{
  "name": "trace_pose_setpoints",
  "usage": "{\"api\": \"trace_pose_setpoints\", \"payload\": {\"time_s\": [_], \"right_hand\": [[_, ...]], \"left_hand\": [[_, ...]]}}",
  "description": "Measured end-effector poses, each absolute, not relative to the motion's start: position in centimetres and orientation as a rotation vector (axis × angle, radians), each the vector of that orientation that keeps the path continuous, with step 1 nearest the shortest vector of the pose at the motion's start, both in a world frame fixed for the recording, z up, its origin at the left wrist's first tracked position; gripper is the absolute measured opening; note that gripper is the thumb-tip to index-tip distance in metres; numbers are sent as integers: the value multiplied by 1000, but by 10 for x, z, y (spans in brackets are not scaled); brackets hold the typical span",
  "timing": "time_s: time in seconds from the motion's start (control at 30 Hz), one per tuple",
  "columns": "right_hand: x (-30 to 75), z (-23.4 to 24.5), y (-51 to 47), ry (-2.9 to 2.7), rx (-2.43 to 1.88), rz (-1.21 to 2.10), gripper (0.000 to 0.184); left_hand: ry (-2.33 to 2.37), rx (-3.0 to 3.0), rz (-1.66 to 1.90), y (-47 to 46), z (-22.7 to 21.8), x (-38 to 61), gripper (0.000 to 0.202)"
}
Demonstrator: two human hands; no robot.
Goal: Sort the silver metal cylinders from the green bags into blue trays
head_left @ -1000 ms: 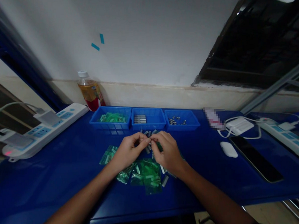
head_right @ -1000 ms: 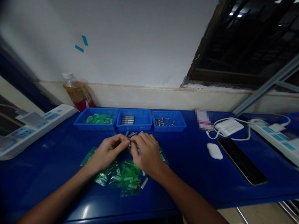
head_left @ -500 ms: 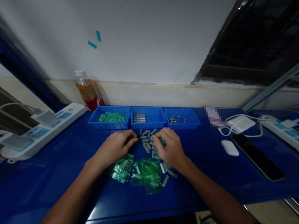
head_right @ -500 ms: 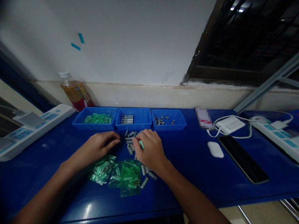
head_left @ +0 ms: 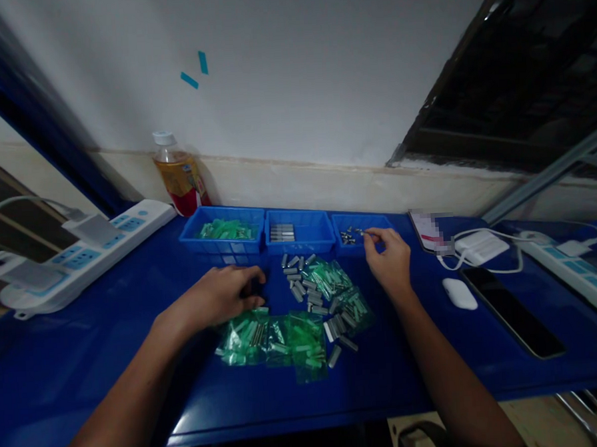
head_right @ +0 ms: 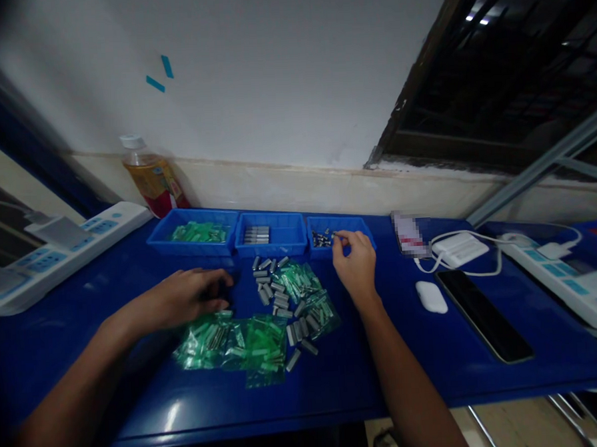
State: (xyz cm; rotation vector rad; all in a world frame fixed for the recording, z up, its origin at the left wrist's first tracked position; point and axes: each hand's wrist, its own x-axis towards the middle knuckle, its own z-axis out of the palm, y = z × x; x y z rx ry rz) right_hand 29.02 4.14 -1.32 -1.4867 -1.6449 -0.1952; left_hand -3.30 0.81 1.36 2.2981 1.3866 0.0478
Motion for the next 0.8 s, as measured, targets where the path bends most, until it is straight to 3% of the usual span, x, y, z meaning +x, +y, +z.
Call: {"api": "trace_pose_setpoints", "payload": {"time_s": [0.43, 0.8], "right_hand": [[294, -16, 42, -1512, -1655, -272, 19], [196, -11, -13, -2056, -1175, -35, 12]], "left_hand": [[1510, 2430, 196, 11, 0, -19, 15], [1227, 1798, 1024, -5, 6, 16, 20]]}}
